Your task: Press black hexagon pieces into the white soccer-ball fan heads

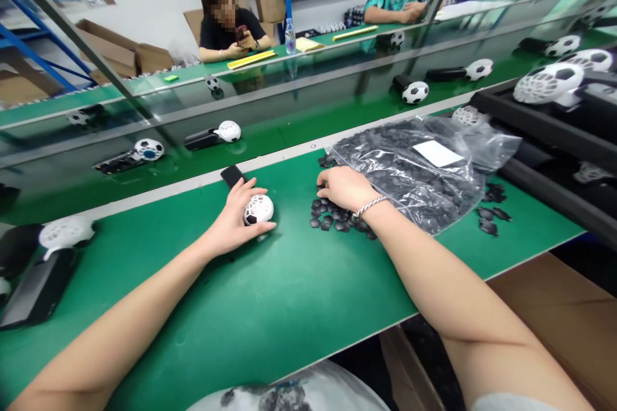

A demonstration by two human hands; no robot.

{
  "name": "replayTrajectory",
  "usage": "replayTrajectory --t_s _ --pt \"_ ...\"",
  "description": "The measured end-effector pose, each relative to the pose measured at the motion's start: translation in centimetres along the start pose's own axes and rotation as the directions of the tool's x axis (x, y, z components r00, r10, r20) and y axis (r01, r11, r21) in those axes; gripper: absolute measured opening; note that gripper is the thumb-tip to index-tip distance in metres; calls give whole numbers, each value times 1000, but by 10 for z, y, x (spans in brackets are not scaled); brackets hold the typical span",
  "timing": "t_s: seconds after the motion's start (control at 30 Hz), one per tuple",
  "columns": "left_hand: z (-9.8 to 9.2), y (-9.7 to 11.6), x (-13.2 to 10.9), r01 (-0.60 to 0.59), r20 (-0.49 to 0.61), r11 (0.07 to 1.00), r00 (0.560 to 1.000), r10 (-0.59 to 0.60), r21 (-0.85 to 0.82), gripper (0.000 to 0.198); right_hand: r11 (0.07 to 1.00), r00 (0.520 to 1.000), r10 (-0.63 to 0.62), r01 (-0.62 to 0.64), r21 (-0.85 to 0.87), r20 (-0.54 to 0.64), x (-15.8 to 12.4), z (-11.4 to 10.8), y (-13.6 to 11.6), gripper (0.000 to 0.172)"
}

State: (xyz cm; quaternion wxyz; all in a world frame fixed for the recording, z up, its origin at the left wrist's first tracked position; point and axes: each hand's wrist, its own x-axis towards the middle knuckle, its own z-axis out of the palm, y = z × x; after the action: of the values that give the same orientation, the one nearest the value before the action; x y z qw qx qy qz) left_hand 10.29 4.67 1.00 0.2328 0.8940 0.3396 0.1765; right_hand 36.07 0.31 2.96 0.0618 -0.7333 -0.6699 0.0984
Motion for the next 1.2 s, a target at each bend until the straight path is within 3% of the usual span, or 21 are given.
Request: replayTrajectory --t_s 0.17,0.3,0.37,0.47,0.53,0.6,0.67,0.8,1.0,1.2 --pt "0 1 -1 -115 103 988 987 126 -107 57 977 998 -39 27 -212 -49 0 6 -12 20" --pt "-5 -4 -1 -134 100 982 984 148 -136 56 960 981 -128 86 -266 -146 1 8 -12 28" --pt "-6 -6 -1 -166 98 974 978 182 -155 56 972 962 -189 155 -174 -195 1 10 -13 28" --pt "-6 -9 0 -203 104 961 969 225 -189 58 951 951 -223 260 167 -212 -2 12 -21 27" --pt "-5 -10 0 -205 98 958 969 228 -202 59 863 972 -210 237 447 -110 -7 14 -29 25" --pt "-5 -11 0 -201 90 958 971 222 -203 59 760 969 -248 192 621 4 -13 17 -38 25" --pt "-5 -11 0 -199 87 959 972 219 -201 59 720 946 -324 262 643 -22 -19 20 -46 24" --pt "-3 -11 0 -206 74 957 972 225 -204 59 739 870 -416 493 460 -265 -25 23 -55 15" --pt "-2 -10 -1 -205 75 958 972 224 -199 59 762 891 -373 454 462 -259 -29 24 -60 20" --pt "2 2 -5 -48 38 995 998 51 -91 62 719 886 -387 464 517 -256 -30 25 -62 10"
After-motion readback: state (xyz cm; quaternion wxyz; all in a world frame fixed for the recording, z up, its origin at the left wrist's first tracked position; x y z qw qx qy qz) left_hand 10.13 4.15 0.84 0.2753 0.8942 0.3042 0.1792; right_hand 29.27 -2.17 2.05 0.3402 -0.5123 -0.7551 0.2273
